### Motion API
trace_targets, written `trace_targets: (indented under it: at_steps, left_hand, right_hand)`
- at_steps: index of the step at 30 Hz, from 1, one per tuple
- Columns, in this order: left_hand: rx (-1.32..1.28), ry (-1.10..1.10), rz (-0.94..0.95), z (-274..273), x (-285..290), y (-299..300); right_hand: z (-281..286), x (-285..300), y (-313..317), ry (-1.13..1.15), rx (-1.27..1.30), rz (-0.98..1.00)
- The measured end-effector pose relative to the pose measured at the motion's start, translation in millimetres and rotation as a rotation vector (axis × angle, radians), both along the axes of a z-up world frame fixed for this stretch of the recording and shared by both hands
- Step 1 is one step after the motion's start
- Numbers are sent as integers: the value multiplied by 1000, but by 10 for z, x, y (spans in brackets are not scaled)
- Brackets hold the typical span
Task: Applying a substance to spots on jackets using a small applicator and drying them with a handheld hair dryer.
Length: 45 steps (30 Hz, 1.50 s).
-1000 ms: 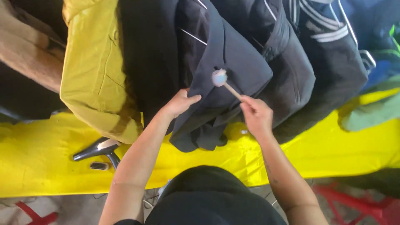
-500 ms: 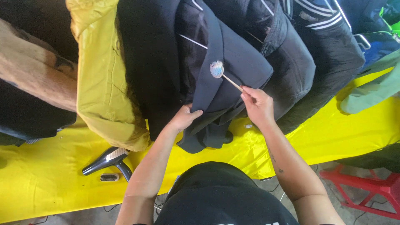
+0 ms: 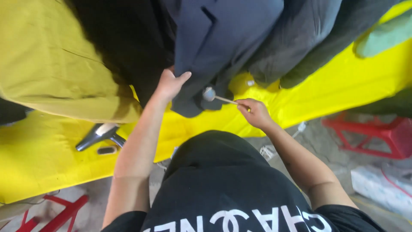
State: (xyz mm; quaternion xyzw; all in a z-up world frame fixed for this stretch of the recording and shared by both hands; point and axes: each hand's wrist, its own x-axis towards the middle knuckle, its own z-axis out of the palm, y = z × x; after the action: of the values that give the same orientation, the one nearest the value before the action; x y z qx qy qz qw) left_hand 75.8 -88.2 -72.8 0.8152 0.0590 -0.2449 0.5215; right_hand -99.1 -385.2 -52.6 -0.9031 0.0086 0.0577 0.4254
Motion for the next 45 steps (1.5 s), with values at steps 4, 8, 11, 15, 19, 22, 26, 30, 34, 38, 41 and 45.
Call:
trace_targets:
  at_steps: [4,8,11,15,19,22,26,30,34,38,41,45]
  left_hand:
    - [31,68,-36,173,-174,-81]
    - [143,5,21,78,-157,-52]
    - [151,-9,102,-8,8,32]
    - [37,-86,200,-371,248,331]
    - [-50,-203,231,-273,332,597]
    - [-72,-320,221,-147,385,741]
    - [-87,-348,152,60,356,855]
    - [-78,-277,155,239,290,868]
    - [-53,-251,147,254,247,879]
    - [-61,-222,151,157,250,868]
    - [-70,-215,155,232,218,826]
    - [-107,-292,152,-34,275,875]
  right_hand:
    - [-424,-438,-324,194,-154,-91]
    - [-786,-700,-378,442,-185,-250]
    - [-687,-591,-159,617,-138,-411]
    - [-1004,-557,33,755,-98,-658]
    - [-1618,-675,49,759,-114,-745]
    - [-1844,-723,124,795,-104,-775]
    - [-1919,-680,249,762,-70,-760]
    - [-1861,-601,304,785,-48,-760]
    - [-1962,-598,238,796,-122,-672]
    - [-1945,-551,134,765,-170,-614]
    - [-1695,-470,165,817,-162,-592]
    - [-1863,-486,70,714,-231,-510]
